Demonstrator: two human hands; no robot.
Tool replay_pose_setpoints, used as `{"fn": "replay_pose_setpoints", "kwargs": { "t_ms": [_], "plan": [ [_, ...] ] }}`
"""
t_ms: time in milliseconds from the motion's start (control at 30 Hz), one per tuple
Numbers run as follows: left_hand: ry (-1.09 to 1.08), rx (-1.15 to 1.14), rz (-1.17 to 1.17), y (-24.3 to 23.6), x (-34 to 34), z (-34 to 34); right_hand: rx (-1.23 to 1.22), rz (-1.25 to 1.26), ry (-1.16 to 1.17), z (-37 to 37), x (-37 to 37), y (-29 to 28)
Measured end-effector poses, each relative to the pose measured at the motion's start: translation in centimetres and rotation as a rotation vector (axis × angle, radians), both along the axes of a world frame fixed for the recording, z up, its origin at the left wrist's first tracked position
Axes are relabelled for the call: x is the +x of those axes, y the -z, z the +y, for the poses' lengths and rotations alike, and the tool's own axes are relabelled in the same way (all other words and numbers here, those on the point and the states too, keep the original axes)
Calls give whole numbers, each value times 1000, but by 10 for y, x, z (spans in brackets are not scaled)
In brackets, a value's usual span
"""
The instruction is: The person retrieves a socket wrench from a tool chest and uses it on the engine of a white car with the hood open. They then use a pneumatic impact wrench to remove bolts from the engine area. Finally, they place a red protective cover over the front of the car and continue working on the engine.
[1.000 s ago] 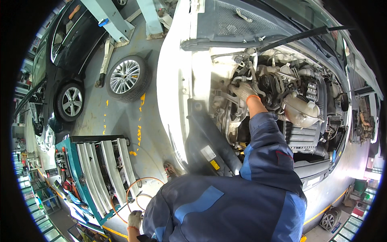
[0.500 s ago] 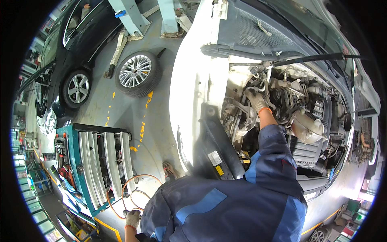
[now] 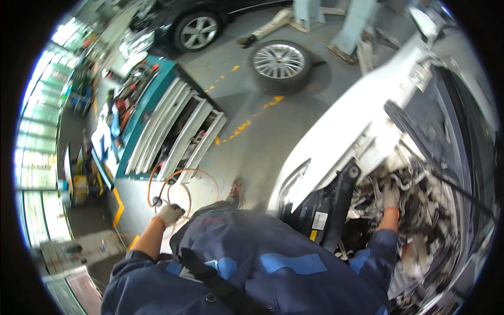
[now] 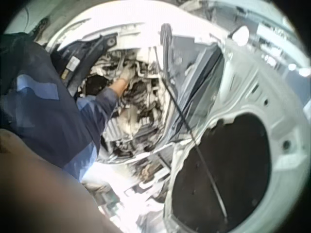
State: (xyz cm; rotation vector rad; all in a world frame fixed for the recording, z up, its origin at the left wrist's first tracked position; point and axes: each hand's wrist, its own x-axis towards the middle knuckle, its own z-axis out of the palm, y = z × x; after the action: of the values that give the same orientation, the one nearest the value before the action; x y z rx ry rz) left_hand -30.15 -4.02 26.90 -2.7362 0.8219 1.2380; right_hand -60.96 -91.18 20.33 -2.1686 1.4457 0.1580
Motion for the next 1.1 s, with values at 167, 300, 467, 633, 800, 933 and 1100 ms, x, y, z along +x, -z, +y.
{"fn": "replay_pose_setpoints", "kwargs": {
  "t_ms": [167,300,467,633,800,933,1100],
  "plan": [
    [-29,110,35,-16,-1,-25,55,91,43,10,13,-30],
    [-558,194,87,-33,-5,-39,235,-117,301,3,10,-19],
    [-466,150,82,-41,-6,-47,200,-197,374,-18,-5,15],
    [-556,173,109,-35,-4,-45,237,-417,379,-51,-30,61],
    [-444,119,120,-19,-2,-17,-223,338,-645,-84,-19,109],
    [-402,-112,170,-25,2,-14,10,45,76,-70,-5,93],
    [-677,11,114,-57,1,-37,217,65,122,-37,11,15]
  ]
}}
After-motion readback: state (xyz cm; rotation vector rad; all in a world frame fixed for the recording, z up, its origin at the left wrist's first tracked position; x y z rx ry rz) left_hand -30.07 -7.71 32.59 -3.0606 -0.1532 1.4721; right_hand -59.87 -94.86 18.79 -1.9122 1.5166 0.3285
